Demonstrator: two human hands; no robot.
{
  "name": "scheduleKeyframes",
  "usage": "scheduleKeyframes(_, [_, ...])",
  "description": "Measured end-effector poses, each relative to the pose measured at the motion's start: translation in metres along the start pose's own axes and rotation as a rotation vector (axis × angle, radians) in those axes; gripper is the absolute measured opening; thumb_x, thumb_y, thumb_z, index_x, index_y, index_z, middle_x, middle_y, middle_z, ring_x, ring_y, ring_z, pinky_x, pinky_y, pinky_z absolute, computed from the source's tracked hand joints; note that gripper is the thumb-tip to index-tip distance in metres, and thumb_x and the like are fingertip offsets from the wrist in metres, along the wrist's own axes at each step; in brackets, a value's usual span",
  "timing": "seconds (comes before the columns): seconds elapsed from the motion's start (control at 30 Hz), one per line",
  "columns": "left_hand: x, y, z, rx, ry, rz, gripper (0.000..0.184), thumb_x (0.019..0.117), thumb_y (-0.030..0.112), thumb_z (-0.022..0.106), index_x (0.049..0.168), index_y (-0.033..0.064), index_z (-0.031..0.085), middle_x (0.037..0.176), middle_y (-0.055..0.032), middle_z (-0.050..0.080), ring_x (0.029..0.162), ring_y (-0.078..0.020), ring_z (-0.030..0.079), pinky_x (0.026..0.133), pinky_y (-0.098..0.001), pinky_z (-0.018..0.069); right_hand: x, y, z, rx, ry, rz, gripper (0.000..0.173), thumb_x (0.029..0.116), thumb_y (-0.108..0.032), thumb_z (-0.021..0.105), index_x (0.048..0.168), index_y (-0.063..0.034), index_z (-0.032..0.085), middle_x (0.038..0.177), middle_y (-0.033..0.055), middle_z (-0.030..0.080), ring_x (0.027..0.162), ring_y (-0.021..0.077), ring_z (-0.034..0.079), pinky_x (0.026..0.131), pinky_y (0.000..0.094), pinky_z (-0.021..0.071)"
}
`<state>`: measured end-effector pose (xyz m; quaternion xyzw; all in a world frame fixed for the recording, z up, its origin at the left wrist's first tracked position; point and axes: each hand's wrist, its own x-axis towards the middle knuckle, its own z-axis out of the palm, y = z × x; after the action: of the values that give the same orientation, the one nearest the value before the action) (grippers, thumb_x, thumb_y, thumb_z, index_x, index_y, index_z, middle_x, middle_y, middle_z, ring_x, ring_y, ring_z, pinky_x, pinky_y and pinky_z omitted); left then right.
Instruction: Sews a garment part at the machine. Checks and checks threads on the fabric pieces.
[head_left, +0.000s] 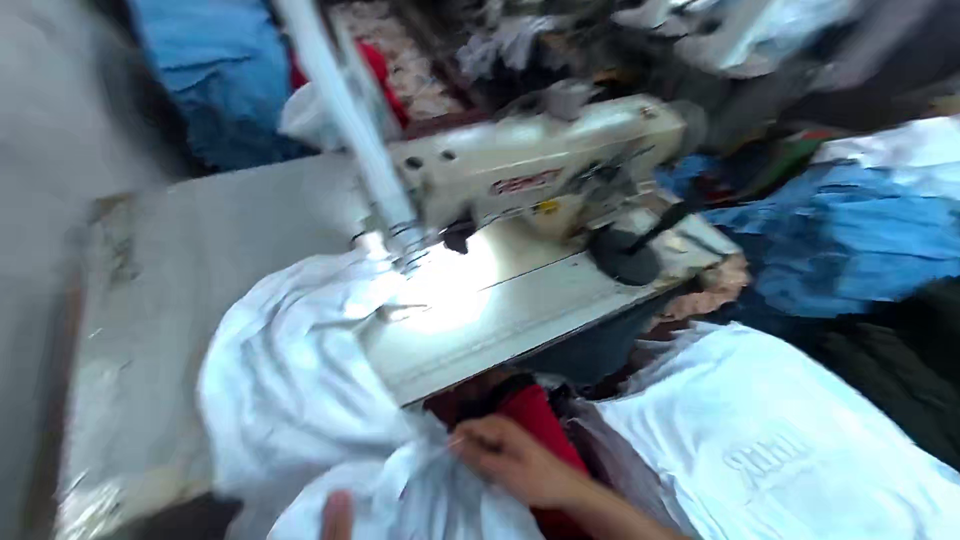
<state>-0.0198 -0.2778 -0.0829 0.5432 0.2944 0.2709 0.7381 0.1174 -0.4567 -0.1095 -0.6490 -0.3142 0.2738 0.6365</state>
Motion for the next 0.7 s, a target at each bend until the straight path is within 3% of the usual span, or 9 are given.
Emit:
scheduleKeyframes(0.1, [-0.005, 0.004, 0.019, -0.054, 0.194, -0.094, 0.016, 0.1044, 0.007, 0.052, 0.113, 0.0116, 0.064, 0.097, 0.0093, 0.076, 0.092, -0.0050, 0.073, 0.087, -0.0293, 0.0624, -0.003, -0.008, -0.021, 0.044, -0.011, 0.033, 0.026, 0.1070, -0.029, 0.054, 0.092, -0.0110, 0.066, 0.066, -0.0094, 0.052, 0.057, -0.0030, 0.049, 0.053, 0.0165, 0.0433])
scheduleKeyframes(0.2, [-0.007, 0.000, 0.019, -0.097, 0.211, -0.115, 0.015, 0.1020, 0.008, 0.057, 0.115, 0.0086, 0.064, 0.098, 0.0052, 0.076, 0.092, -0.0071, 0.073, 0.087, -0.0306, 0.0624, -0.004, -0.009, -0.025, 0.083, -0.047, -0.057, 0.025, 0.1044, -0.026, 0.060, 0.083, -0.0128, 0.057, 0.069, -0.0073, 0.049, 0.057, -0.0019, 0.044, 0.051, 0.0155, 0.0363])
scheduleKeyframes(0.33, [-0.010, -0.004, 0.017, -0.160, 0.188, -0.122, 0.015, 0.0999, 0.008, 0.060, 0.115, 0.0072, 0.064, 0.098, -0.0001, 0.076, 0.091, -0.0115, 0.074, 0.085, -0.0342, 0.0636, -0.001, -0.015, -0.020, 0.249, -0.035, -0.085, 0.028, 0.1095, -0.032, 0.049, 0.099, -0.0122, 0.067, 0.115, -0.0004, 0.066, 0.070, -0.0033, 0.053, 0.055, 0.0130, 0.0419])
scheduleKeyframes(0.37, [-0.012, -0.005, 0.015, -0.172, 0.158, -0.119, 0.018, 0.0970, 0.007, 0.065, 0.115, 0.0075, 0.065, 0.098, -0.0008, 0.076, 0.091, -0.0120, 0.074, 0.085, -0.0343, 0.0634, -0.001, -0.017, -0.016, 0.388, -0.031, -0.064, 0.034, 0.1098, -0.035, 0.048, 0.105, -0.0116, 0.071, 0.115, 0.0014, 0.070, 0.067, -0.0039, 0.055, 0.051, 0.0116, 0.0407])
scheduleKeyframes(0.4, [-0.013, -0.007, 0.013, -0.172, 0.124, -0.113, 0.022, 0.0925, 0.007, 0.071, 0.114, 0.0084, 0.065, 0.098, -0.0006, 0.076, 0.091, -0.0118, 0.074, 0.085, -0.0339, 0.0632, 0.000, -0.020, -0.012, 0.524, -0.037, -0.040, 0.037, 0.1093, -0.039, 0.047, 0.100, -0.0138, 0.072, 0.114, 0.0023, 0.074, 0.067, -0.0033, 0.060, 0.051, 0.0111, 0.0425])
scheduleKeyframes(0.47, [-0.014, -0.009, 0.012, -0.154, 0.060, -0.086, 0.028, 0.0846, 0.003, 0.079, 0.110, 0.0081, 0.067, 0.096, -0.0016, 0.076, 0.089, -0.0119, 0.074, 0.084, -0.0329, 0.0630, 0.001, -0.024, -0.006, 0.694, -0.050, -0.032, 0.037, 0.1088, -0.041, 0.048, 0.095, -0.0145, 0.071, 0.096, 0.0018, 0.075, 0.067, 0.0015, 0.066, 0.054, 0.0133, 0.0504])
scheduleKeyframes(0.57, [-0.013, -0.011, 0.012, -0.126, 0.010, -0.040, 0.028, 0.0831, 0.001, 0.080, 0.108, 0.0071, 0.069, 0.095, -0.0030, 0.076, 0.089, -0.0120, 0.074, 0.085, -0.0317, 0.0625, 0.006, -0.025, -0.007, 0.652, 0.087, -0.016, 0.031, 0.1078, -0.039, 0.051, 0.092, -0.0184, 0.068, 0.076, -0.0082, 0.063, 0.059, -0.0019, 0.055, 0.052, 0.0134, 0.0457])
scheduleKeyframes(0.7, [-0.011, -0.009, 0.014, -0.148, 0.047, -0.083, 0.026, 0.0846, -0.001, 0.077, 0.108, 0.0048, 0.068, 0.095, -0.0046, 0.076, 0.089, -0.0130, 0.073, 0.085, -0.0328, 0.0623, 0.012, -0.030, -0.024, 0.475, 0.276, -0.032, 0.029, 0.1079, -0.036, 0.052, 0.092, -0.0184, 0.067, 0.076, -0.0089, 0.060, 0.056, -0.0028, 0.050, 0.048, 0.0123, 0.0419])
